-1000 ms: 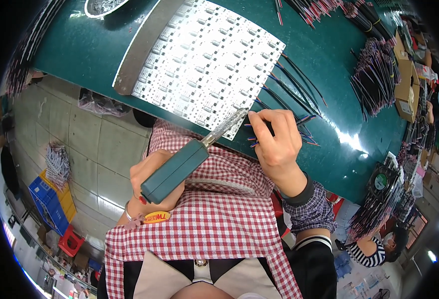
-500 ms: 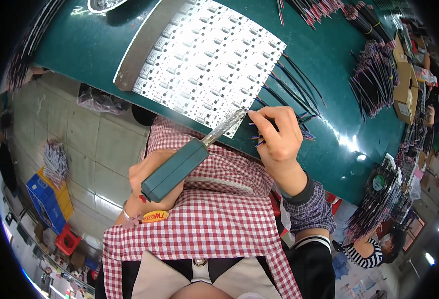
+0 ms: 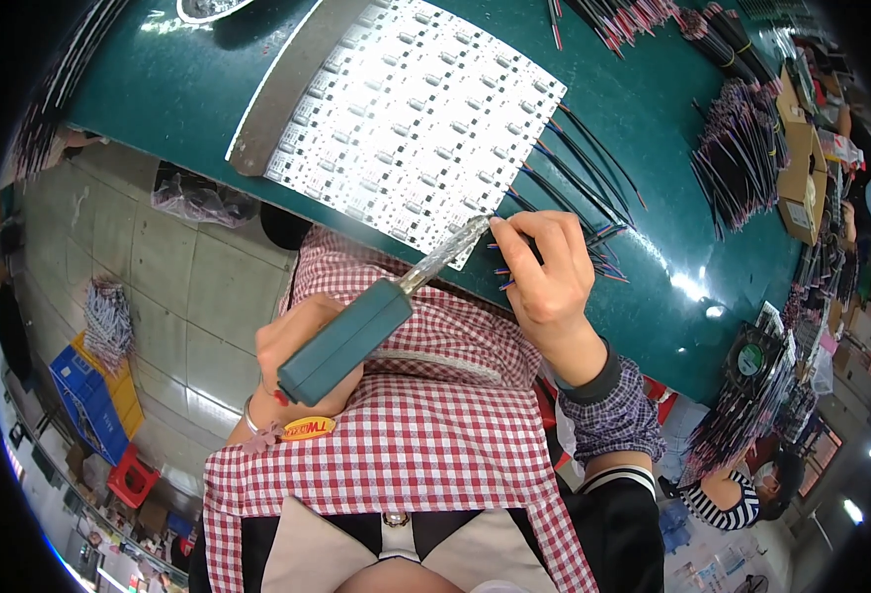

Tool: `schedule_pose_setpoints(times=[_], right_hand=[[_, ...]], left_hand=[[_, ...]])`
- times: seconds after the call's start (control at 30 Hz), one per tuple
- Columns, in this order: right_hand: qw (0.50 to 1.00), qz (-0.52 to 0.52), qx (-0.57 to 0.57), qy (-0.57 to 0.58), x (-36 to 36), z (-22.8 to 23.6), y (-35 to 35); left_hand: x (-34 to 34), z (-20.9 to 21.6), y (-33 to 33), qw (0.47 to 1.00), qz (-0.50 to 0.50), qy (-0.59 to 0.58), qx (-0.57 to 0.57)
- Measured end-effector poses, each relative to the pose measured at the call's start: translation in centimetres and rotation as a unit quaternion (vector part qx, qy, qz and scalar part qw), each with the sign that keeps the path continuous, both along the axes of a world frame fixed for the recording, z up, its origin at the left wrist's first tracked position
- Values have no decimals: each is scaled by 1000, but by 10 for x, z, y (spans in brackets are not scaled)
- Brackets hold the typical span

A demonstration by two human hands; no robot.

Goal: The person solders wiring harnesses to small LED circuit boards with a soldering iron.

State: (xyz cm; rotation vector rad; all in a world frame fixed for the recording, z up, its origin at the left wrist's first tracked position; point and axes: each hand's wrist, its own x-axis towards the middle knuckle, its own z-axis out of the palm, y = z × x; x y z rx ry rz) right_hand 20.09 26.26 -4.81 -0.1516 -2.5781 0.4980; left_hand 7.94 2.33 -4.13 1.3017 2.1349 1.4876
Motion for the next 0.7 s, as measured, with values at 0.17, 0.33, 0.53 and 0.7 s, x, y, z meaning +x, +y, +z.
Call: schedule_pose_setpoints(times=[0.17,0.33,0.53,0.7], right_hand=[[1000,-8,-10,-5,1,-1,0],[999,-1,-25,37,14,-2,2],[997,-73,-30,21,11,-12,-10],[998,-47,-30,-16,13,-6,-13]], left_hand=[[8,17,1,996,66,14,-65],[9,11,-3,995,95,4,-25],[9,1,-13,995,89,-23,-30],[5,6,-9,996,43,63,-37]])
